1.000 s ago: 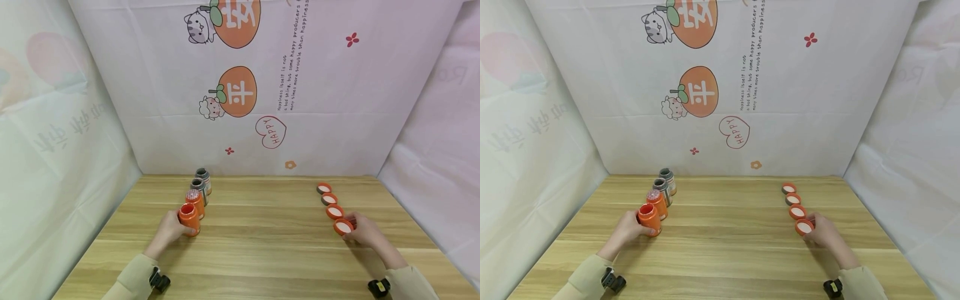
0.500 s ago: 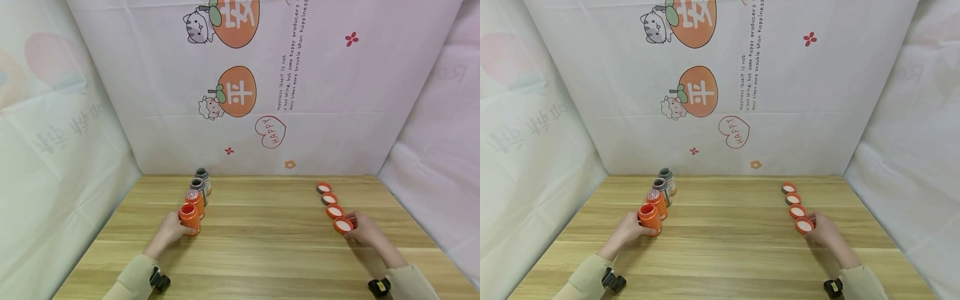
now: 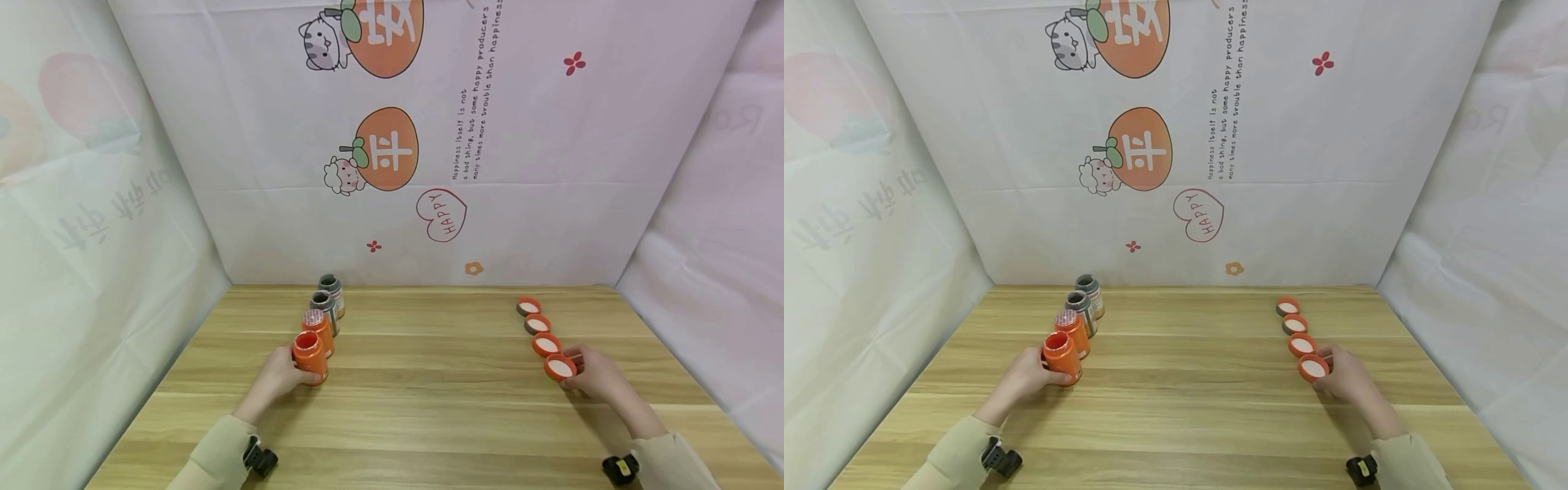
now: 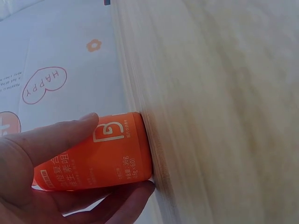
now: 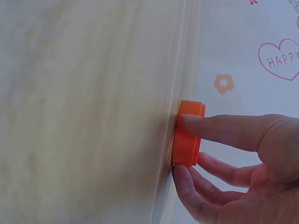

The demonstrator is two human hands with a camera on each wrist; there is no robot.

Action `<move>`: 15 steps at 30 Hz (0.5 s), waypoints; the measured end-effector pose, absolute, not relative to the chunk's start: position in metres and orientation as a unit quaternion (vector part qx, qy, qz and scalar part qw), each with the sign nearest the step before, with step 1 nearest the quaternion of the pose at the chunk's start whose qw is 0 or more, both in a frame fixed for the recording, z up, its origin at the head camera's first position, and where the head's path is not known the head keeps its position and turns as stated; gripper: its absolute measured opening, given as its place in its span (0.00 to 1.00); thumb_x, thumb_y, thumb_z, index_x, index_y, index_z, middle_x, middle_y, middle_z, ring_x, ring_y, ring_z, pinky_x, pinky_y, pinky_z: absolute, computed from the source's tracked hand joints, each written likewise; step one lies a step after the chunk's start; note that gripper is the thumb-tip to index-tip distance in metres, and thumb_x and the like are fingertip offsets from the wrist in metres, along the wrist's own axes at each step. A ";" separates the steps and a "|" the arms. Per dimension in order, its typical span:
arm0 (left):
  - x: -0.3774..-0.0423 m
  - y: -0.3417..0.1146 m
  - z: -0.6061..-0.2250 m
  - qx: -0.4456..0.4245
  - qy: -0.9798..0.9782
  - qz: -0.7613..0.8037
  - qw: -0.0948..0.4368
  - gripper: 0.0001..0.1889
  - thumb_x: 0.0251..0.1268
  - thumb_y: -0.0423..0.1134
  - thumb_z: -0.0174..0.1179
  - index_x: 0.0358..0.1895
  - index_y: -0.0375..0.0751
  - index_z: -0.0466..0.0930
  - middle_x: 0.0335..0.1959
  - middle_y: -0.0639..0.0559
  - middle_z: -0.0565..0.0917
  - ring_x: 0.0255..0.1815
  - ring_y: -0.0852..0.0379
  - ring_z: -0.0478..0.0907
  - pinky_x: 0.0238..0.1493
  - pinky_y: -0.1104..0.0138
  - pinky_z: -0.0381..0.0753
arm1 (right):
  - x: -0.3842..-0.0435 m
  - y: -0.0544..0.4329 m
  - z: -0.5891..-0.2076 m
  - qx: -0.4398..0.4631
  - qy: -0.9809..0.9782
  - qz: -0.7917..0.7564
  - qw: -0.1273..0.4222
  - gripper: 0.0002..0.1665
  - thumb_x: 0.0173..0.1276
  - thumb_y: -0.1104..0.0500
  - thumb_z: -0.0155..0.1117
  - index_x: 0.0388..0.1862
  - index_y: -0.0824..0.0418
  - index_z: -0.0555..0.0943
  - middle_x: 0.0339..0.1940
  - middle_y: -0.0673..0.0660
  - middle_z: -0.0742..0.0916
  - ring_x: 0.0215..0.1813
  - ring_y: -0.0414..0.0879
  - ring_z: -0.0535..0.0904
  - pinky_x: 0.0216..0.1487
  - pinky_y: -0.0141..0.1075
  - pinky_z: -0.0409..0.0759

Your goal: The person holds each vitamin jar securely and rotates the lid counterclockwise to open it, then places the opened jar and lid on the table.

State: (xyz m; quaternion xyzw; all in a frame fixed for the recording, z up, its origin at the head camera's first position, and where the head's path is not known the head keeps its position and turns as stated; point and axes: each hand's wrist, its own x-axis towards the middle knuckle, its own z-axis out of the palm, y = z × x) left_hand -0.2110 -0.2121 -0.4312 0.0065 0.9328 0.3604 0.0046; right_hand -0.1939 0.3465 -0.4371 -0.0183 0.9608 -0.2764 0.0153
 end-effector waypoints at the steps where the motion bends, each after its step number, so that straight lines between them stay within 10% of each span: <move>1: -0.211 -0.212 -0.431 0.007 0.933 0.361 0.005 0.33 0.37 0.39 0.77 0.51 0.30 0.76 0.46 0.39 0.83 0.44 0.47 0.80 0.51 0.49 0.76 | -0.193 0.347 -0.437 -0.021 0.961 -0.277 0.015 0.36 0.49 0.64 0.74 0.54 0.78 0.69 0.47 0.75 0.80 0.48 0.65 0.78 0.45 0.54 0.76; 15: -0.200 -0.221 -0.428 0.024 0.935 0.353 -0.002 0.25 0.39 0.34 0.73 0.46 0.28 0.78 0.41 0.40 0.84 0.42 0.46 0.80 0.49 0.50 0.77 | -0.181 0.349 -0.433 0.003 0.967 -0.253 0.022 0.28 0.51 0.61 0.71 0.41 0.80 0.71 0.32 0.67 0.80 0.37 0.57 0.76 0.36 0.47 0.76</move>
